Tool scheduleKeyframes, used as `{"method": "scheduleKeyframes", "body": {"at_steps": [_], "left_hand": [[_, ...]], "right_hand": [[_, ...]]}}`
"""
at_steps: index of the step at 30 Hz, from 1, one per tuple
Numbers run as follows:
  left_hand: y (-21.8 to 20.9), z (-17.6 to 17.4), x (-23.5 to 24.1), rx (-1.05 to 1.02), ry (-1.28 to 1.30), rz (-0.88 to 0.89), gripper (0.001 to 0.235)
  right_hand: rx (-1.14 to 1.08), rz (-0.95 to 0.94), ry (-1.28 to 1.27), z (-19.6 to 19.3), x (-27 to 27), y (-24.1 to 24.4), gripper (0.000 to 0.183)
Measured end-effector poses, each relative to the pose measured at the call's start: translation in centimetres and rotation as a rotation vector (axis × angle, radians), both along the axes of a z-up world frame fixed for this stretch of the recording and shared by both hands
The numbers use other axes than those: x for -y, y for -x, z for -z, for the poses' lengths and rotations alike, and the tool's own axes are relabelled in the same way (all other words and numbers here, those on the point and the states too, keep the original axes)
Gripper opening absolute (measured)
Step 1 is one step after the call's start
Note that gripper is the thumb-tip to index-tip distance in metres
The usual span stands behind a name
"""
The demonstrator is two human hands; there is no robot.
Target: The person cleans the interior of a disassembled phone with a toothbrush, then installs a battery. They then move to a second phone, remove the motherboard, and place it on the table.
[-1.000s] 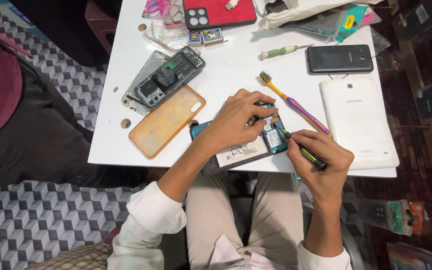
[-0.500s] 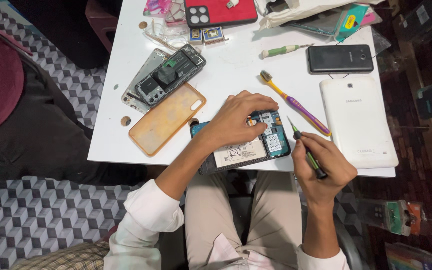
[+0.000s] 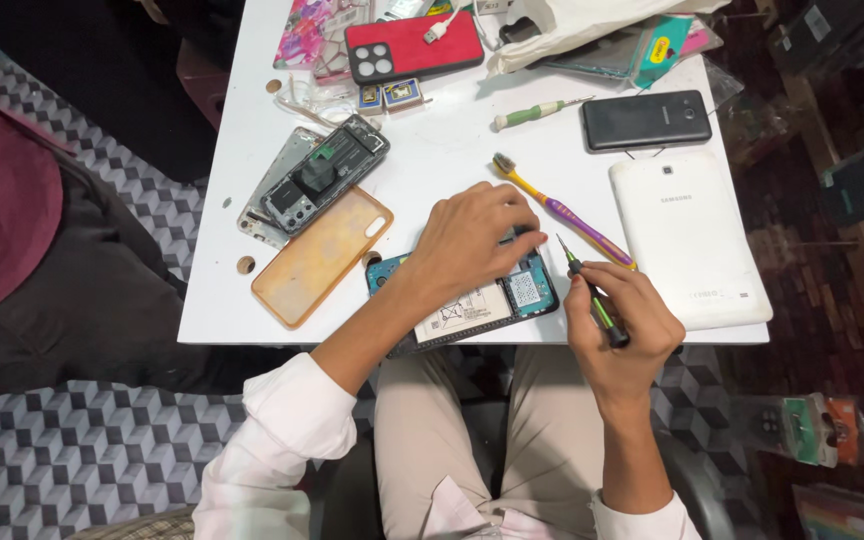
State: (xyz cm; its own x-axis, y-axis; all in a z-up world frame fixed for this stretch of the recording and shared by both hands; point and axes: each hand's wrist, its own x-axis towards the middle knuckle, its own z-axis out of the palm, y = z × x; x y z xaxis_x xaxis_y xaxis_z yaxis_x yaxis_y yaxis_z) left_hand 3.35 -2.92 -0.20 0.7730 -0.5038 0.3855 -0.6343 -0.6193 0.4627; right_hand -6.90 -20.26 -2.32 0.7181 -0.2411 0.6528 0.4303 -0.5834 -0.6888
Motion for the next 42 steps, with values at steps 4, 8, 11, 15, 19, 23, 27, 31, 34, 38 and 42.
{"method": "scheduleKeyframes", "body": {"at_steps": [4,8,11,15,19,23,27,31,34,38,42], "left_hand": [[0.9,-0.7,0.2,-0.061,-0.033,-0.078,0.037],[3.1,-1.3,-0.6,-0.01,-0.09,0.065,0.098],[3.7,-1.3,0.0,-0.069,-0.137,-0.015,0.099],[3.7,-1.8,0.5,-0.073,-0.152,-0.049,0.098],[3.4,-2.5,0.5,-0.074,-0.21,-0.038,0.101],[2.4,-2.8,0.1,-0.118,-0.292,-0.046,0.094],[2.4,-2.9,0.2,-0.126,-0.253,-0.062,0.093],[2.4,-3.1,0.3,-0.163,-0.258,-0.075,0.092],[2.0,-3.4,0.2,-0.19,-0.284,-0.06,0.091],[1.7,-3.9,0.2,-0.189,-0.296,-0.041,0.09],[1.5,-3.8,0.3,-0.153,-0.302,-0.03,0.09]], "right_hand": [[-0.011,-0.018,-0.035,0.0,0.4,-0.1,0.014],[-0.01,-0.018,-0.036,0.2,0.8,-0.1,0.014],[-0.008,-0.037,-0.045,0.4,0.8,-0.1,0.014],[-0.003,-0.037,-0.051,0.2,0.8,-0.1,0.014],[0.004,-0.023,-0.029,0.1,0.9,-0.1,0.013],[-0.006,-0.029,-0.034,0.2,0.8,-0.1,0.013],[0.002,-0.048,-0.056,0.1,0.9,-0.1,0.013],[-0.004,-0.05,-0.067,0.0,0.9,0.0,0.013],[-0.007,-0.054,-0.066,0.0,0.7,0.0,0.014],[-0.009,-0.051,-0.054,-0.2,0.8,0.1,0.014],[-0.005,-0.082,-0.049,-0.2,0.9,0.2,0.013]]}}
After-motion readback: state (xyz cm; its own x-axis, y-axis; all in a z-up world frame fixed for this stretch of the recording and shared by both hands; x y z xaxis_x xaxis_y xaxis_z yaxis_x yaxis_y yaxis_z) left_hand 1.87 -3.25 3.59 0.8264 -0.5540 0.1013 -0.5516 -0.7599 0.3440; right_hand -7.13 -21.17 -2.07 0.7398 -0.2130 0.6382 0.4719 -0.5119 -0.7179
